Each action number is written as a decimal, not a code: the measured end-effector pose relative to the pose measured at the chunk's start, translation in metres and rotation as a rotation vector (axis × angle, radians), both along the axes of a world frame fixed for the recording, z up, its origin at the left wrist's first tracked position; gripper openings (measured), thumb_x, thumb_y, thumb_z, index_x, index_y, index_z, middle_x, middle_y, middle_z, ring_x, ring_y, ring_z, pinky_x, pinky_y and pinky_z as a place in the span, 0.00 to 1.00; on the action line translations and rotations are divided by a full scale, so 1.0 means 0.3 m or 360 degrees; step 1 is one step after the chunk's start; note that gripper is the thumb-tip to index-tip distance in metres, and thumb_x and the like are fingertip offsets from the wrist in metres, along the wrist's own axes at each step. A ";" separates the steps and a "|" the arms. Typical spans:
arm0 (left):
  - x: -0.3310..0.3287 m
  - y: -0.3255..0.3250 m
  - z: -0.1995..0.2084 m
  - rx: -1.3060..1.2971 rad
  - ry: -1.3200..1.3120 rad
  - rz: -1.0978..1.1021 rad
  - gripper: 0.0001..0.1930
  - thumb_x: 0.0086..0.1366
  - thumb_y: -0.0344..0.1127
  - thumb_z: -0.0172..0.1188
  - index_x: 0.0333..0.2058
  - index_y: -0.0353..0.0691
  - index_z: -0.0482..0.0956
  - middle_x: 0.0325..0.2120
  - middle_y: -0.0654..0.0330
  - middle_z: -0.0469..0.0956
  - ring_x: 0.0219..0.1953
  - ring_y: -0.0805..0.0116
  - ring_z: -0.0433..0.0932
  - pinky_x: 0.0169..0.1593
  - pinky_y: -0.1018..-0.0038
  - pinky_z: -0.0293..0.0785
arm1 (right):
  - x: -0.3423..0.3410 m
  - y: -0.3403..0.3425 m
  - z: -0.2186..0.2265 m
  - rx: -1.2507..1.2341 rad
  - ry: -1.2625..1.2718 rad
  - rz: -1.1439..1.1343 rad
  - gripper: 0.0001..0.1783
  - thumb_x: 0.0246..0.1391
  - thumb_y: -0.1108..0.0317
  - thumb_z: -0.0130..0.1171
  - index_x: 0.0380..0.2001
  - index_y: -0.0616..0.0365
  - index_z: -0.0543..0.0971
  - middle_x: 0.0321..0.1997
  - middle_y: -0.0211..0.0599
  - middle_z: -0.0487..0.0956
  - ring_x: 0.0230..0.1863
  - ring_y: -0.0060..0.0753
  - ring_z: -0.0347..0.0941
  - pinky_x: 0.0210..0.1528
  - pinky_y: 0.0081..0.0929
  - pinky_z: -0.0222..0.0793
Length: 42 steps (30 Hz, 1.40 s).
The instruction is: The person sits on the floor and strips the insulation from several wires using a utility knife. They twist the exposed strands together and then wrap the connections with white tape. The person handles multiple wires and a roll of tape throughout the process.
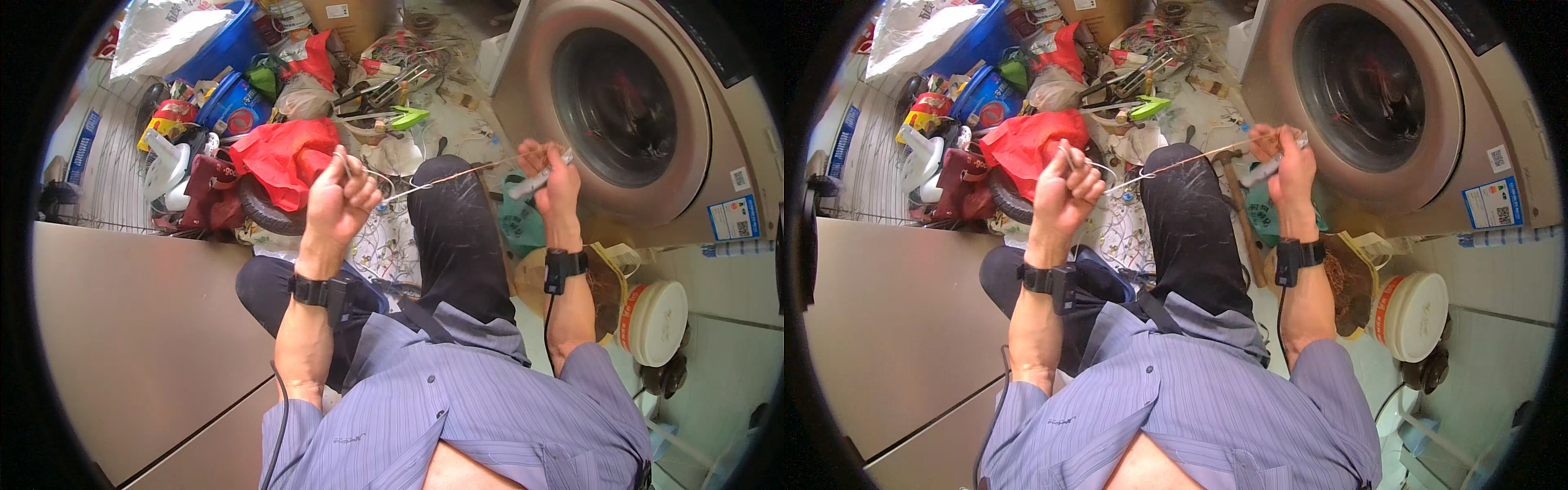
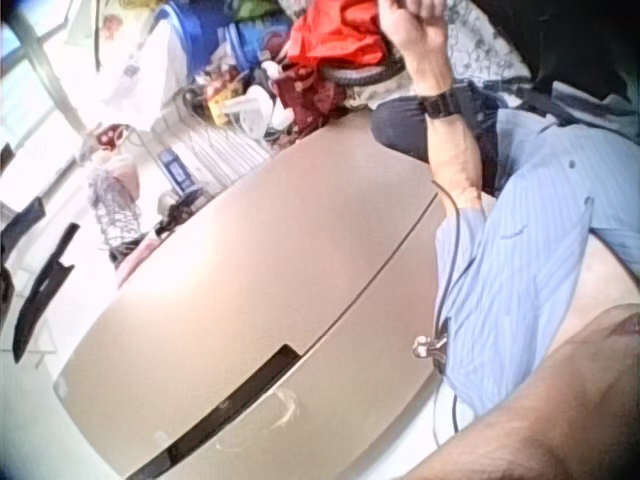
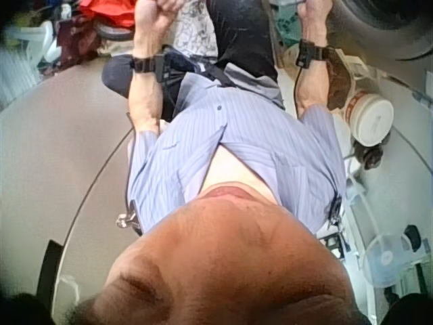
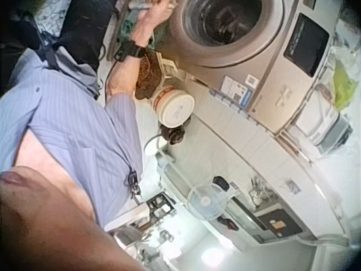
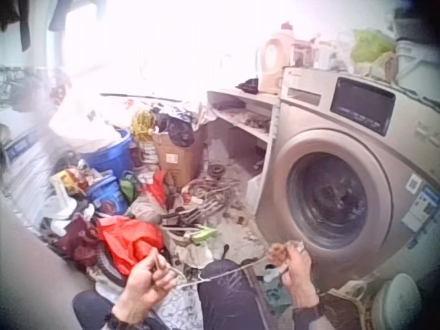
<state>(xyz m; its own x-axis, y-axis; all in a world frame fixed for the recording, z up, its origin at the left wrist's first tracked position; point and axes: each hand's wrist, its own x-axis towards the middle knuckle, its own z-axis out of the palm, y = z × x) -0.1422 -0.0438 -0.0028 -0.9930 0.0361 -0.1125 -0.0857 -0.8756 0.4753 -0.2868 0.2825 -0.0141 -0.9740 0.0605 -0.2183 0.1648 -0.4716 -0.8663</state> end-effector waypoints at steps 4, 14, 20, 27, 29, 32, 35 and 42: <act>0.005 0.031 -0.024 -0.0010 -0.0272 0.0063 0.24 0.81 0.51 0.44 0.29 0.42 0.74 0.12 0.71 0.52 0.15 0.75 0.53 0.22 0.75 0.54 | -0.021 -0.075 0.111 -0.1351 0.0053 0.0629 0.12 0.74 0.63 0.50 0.38 0.59 0.76 0.42 0.41 0.81 0.28 0.22 0.68 0.31 0.21 0.65; 0.001 -0.028 0.083 -0.0450 -0.0068 0.0014 0.24 0.81 0.53 0.42 0.31 0.43 0.74 0.14 0.69 0.58 0.16 0.75 0.55 0.23 0.76 0.55 | 0.241 -0.177 0.168 0.1882 0.1752 0.1460 0.11 0.57 0.66 0.67 0.33 0.57 0.75 0.30 0.43 0.81 0.34 0.51 0.81 0.32 0.46 0.74; 0.019 0.024 0.145 -0.2049 0.0104 -0.0064 0.20 0.76 0.47 0.53 0.44 0.36 0.84 0.30 0.55 0.85 0.27 0.66 0.78 0.35 0.71 0.75 | 0.240 -0.164 0.119 0.2101 0.2109 0.1191 0.09 0.44 0.74 0.63 0.29 0.53 0.74 0.24 0.36 0.77 0.29 0.47 0.79 0.28 0.42 0.74; 0.100 0.060 0.122 -0.2894 0.0549 -0.0173 0.07 0.62 0.32 0.62 0.36 0.37 0.85 0.30 0.49 0.82 0.37 0.47 0.82 0.41 0.60 0.77 | 0.179 -0.092 0.091 0.2097 0.2035 0.0902 0.08 0.41 0.78 0.59 0.27 0.54 0.74 0.23 0.40 0.76 0.28 0.49 0.78 0.29 0.43 0.73; 0.127 0.033 0.113 -0.3109 0.0502 -0.0099 0.05 0.62 0.31 0.61 0.34 0.39 0.84 0.29 0.51 0.82 0.37 0.49 0.80 0.41 0.60 0.76 | 0.157 -0.042 0.086 0.2125 0.2005 0.0757 0.08 0.40 0.79 0.58 0.28 0.55 0.75 0.24 0.42 0.77 0.29 0.50 0.78 0.29 0.43 0.73; 0.161 -0.018 0.096 -0.3313 0.0532 0.0045 0.03 0.61 0.30 0.61 0.33 0.40 0.82 0.28 0.53 0.80 0.36 0.51 0.79 0.41 0.60 0.76 | 0.135 0.037 0.075 0.2198 0.1875 0.0637 0.10 0.39 0.80 0.58 0.29 0.56 0.78 0.26 0.45 0.78 0.30 0.52 0.78 0.30 0.43 0.72; 0.201 -0.100 0.089 -0.3502 0.0399 0.0123 0.02 0.61 0.29 0.61 0.32 0.41 0.81 0.28 0.52 0.80 0.36 0.51 0.79 0.41 0.59 0.76 | 0.126 0.119 0.072 0.2249 0.1775 0.0560 0.10 0.44 0.79 0.60 0.32 0.56 0.79 0.28 0.44 0.79 0.32 0.52 0.79 0.33 0.42 0.73; 0.320 -0.413 0.116 -0.3766 -0.0219 0.0434 0.03 0.63 0.29 0.61 0.35 0.38 0.81 0.30 0.49 0.80 0.37 0.47 0.79 0.43 0.57 0.76 | 0.116 0.269 0.060 0.2440 0.1441 0.0387 0.07 0.52 0.77 0.60 0.35 0.55 0.79 0.30 0.44 0.81 0.33 0.52 0.79 0.34 0.40 0.73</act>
<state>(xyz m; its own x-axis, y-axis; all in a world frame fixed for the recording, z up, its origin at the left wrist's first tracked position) -0.0461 -0.1676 0.0320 -0.9377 -0.2770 0.2095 -0.2129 0.9350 0.2836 -0.2519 0.3633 0.0039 -0.7635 -0.4727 0.4401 -0.6240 0.7156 -0.3140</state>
